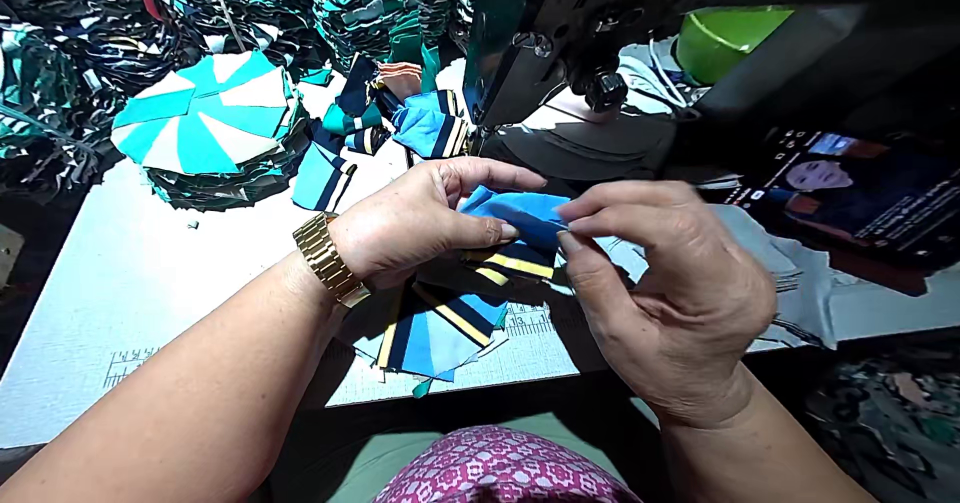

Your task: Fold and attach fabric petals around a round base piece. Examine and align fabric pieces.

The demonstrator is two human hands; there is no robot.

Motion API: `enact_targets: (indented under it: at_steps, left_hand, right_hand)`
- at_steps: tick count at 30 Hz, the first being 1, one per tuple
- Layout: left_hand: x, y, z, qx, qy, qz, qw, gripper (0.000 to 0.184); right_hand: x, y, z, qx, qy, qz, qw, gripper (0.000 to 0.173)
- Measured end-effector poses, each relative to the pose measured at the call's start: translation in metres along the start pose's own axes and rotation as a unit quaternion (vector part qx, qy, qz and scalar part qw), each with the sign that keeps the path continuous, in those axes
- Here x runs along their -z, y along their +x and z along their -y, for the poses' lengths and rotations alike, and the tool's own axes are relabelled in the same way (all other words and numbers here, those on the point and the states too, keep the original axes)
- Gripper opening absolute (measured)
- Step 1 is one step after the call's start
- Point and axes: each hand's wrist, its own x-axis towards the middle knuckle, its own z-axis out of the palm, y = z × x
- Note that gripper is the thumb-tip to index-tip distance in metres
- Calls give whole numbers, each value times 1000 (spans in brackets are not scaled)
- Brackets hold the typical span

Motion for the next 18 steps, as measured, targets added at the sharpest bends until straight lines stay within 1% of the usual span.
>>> enact_targets:
  at_steps: [2, 4, 6, 7, 10, 14, 16, 18]
  left_hand:
    - [0, 0, -1, -10, 4, 10, 1000, 45]
    - [1, 0, 0, -23, 8, 24, 999, 42]
    - [1, 0, 2, -35, 9, 28, 999, 37]
    - [2, 0, 2, -38, 6, 27, 999, 34]
    - [5, 0, 3, -42, -19, 28, 999, 23]
    - [11, -3, -2, -11, -28, 47, 998, 7]
    - [13, -5, -5, 6, -25, 50, 998, 5]
    - [16, -6, -7, 10, -27, 48, 998, 7]
  right_hand:
    - [-3, 0, 2, -51, 21, 7, 998, 10]
    - [-5, 2, 5, -106, 43, 10, 993, 14]
    - [-6, 5, 5, -135, 86, 22, 987, 24]
    - [-6, 7, 5, -138, 97, 22, 986, 27]
    - [-7, 12, 7, -143, 110, -4, 984, 26]
    - [-8, 18, 9, -161, 142, -39, 976, 25]
    - [-7, 20, 8, -167, 150, -50, 973, 25]
    - [-6, 20, 5, -177, 169, -56, 968, 26]
